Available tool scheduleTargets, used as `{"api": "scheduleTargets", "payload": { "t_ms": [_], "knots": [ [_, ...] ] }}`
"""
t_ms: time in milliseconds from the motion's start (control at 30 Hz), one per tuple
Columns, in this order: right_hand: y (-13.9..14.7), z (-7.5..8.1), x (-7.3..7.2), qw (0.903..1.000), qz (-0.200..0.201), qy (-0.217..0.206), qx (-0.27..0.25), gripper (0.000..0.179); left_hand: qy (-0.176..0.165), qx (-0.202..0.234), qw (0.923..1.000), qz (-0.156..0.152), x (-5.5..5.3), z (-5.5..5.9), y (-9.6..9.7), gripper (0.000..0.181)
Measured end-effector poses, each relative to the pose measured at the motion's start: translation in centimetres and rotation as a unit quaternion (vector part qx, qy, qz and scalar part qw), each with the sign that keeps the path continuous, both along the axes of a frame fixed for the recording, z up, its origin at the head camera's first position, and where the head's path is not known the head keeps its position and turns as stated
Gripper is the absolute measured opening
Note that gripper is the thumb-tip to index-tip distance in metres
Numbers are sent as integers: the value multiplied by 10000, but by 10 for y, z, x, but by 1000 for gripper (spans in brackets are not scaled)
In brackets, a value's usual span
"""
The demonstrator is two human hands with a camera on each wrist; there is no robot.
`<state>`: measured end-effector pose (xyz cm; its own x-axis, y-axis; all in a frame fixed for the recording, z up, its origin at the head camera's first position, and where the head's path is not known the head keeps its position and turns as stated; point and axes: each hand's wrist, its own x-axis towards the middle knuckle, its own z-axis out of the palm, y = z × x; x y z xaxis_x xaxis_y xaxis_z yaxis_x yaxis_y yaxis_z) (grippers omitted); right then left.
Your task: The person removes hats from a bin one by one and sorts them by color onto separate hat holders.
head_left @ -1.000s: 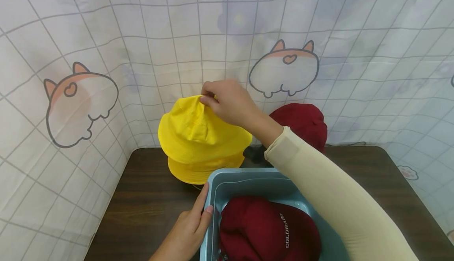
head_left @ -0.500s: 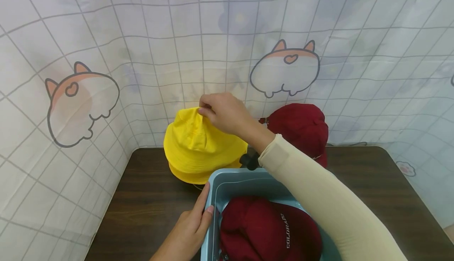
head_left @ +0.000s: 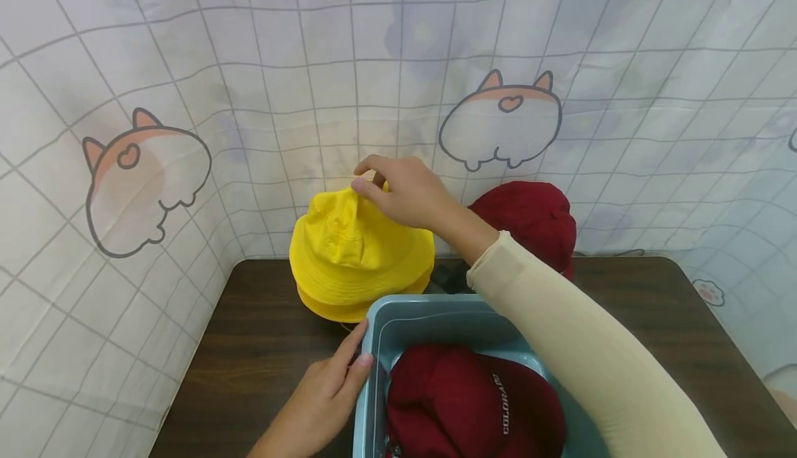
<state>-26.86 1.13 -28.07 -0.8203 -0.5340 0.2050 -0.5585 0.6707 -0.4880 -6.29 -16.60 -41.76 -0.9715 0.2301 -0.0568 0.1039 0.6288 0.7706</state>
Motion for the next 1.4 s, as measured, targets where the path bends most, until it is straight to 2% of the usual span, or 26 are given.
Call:
{"api": "scheduleTargets", "payload": {
  "t_ms": [100,200,267,367,500,600,700,767,933,1100,1200,1400],
  "knots": [
    [10,-2,-3,9987,-314,-164,-366,39,524,-153,9969,558,-6,9,-10,41],
    [21,-7,-7,9919,-784,-674,-736,39,729,-21,9924,993,-22,20,-28,37],
    [29,-12,-10,9819,-1134,-1218,-905,38,762,161,9895,1216,-36,25,-42,42],
    [42,-18,-13,9611,-1596,-2065,-900,41,704,325,9858,1488,-56,31,-63,49],
    [57,-28,-18,9355,-1835,-2942,-674,51,401,271,9847,1674,-83,31,-88,57],
    [66,-38,-20,9173,-1889,-3461,-552,55,-74,536,9847,1657,-103,28,-102,61],
    [71,-48,-20,9035,-1834,-3842,-500,51,-602,917,9811,1593,-118,25,-109,63],
    [73,-55,-20,8982,-1748,-4005,-471,44,-871,1074,9776,1584,-126,23,-111,63],
    [75,-70,-16,8872,-1448,-4337,-611,30,-1100,1368,9713,1607,-137,17,-112,56],
    [75,-81,-12,8744,-1342,-4548,-1027,25,-968,1635,9664,1730,-140,12,-109,48],
    [74,-85,-12,8733,-1331,-4544,-1145,24,-866,1694,9647,1822,-141,10,-108,46],
    [70,-96,-11,8765,-1331,-4501,-1068,24,-657,1501,9692,1837,-143,2,-108,43]
  ]
}}
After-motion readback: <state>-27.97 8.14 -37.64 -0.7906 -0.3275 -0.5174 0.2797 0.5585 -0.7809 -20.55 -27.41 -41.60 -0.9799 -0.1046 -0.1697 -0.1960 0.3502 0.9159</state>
